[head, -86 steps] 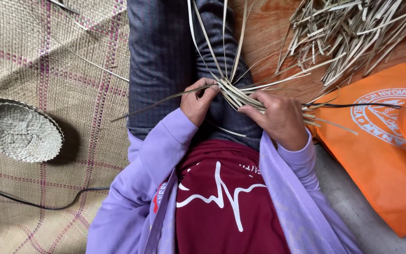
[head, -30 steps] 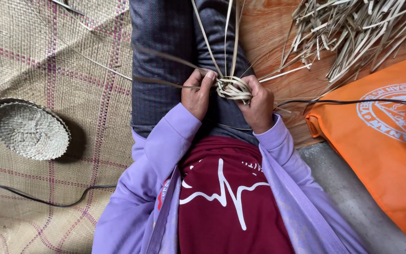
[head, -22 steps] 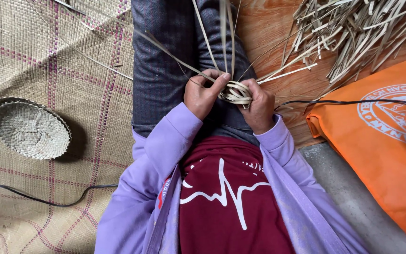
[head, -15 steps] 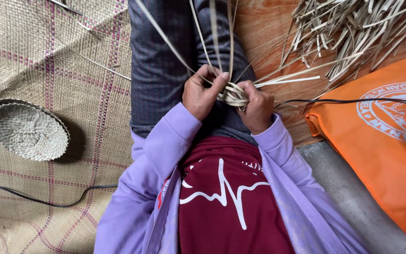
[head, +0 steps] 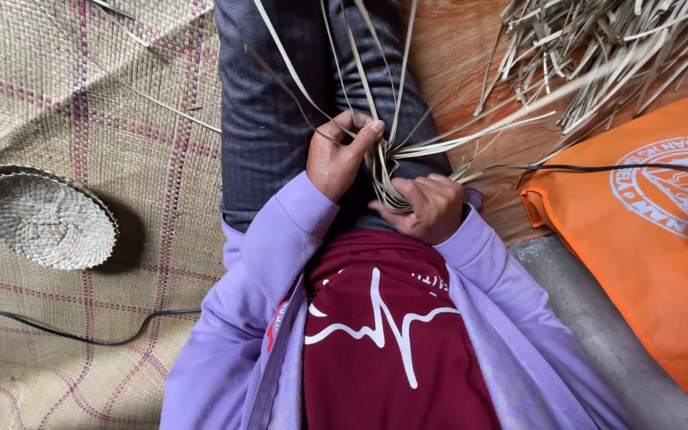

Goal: The person is sitting on the floor weaving a basket from dried plant fibers, carefully interlacing the strands to form the base.

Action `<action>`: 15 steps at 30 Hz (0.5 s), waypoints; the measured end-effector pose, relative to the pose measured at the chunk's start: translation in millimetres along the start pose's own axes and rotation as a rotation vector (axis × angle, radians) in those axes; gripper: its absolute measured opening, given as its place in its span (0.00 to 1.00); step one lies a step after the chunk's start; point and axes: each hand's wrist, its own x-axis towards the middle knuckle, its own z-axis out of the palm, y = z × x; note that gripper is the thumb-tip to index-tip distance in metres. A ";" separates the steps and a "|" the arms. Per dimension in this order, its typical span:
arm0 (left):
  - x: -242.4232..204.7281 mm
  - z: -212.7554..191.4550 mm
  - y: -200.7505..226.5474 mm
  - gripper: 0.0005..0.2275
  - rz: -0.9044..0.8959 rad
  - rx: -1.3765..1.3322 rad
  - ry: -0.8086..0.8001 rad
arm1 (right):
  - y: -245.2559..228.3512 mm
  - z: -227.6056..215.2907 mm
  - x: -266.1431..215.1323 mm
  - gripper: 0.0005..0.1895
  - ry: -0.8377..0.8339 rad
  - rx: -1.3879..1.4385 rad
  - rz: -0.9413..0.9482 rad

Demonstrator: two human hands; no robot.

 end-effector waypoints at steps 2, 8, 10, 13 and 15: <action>-0.7 0.0 0.8 0.09 -0.004 -0.015 0.015 | -1.8 -4.2 2.1 0.17 -0.026 0.025 -0.006; 2.5 -0.9 6.3 0.09 0.058 -0.051 0.046 | -1.3 -5.4 1.5 0.19 -0.067 0.091 -0.012; 4.0 -2.0 4.7 0.09 0.066 -0.072 0.018 | -0.6 -5.3 -0.4 0.19 -0.066 0.098 -0.003; 3.9 -2.1 6.5 0.12 0.031 -0.097 -0.013 | -0.6 -8.9 0.8 0.17 -0.044 0.162 0.105; 2.0 -2.7 14.7 0.13 -0.034 -0.130 -0.047 | 0.6 -12.4 2.6 0.16 -0.032 0.242 0.184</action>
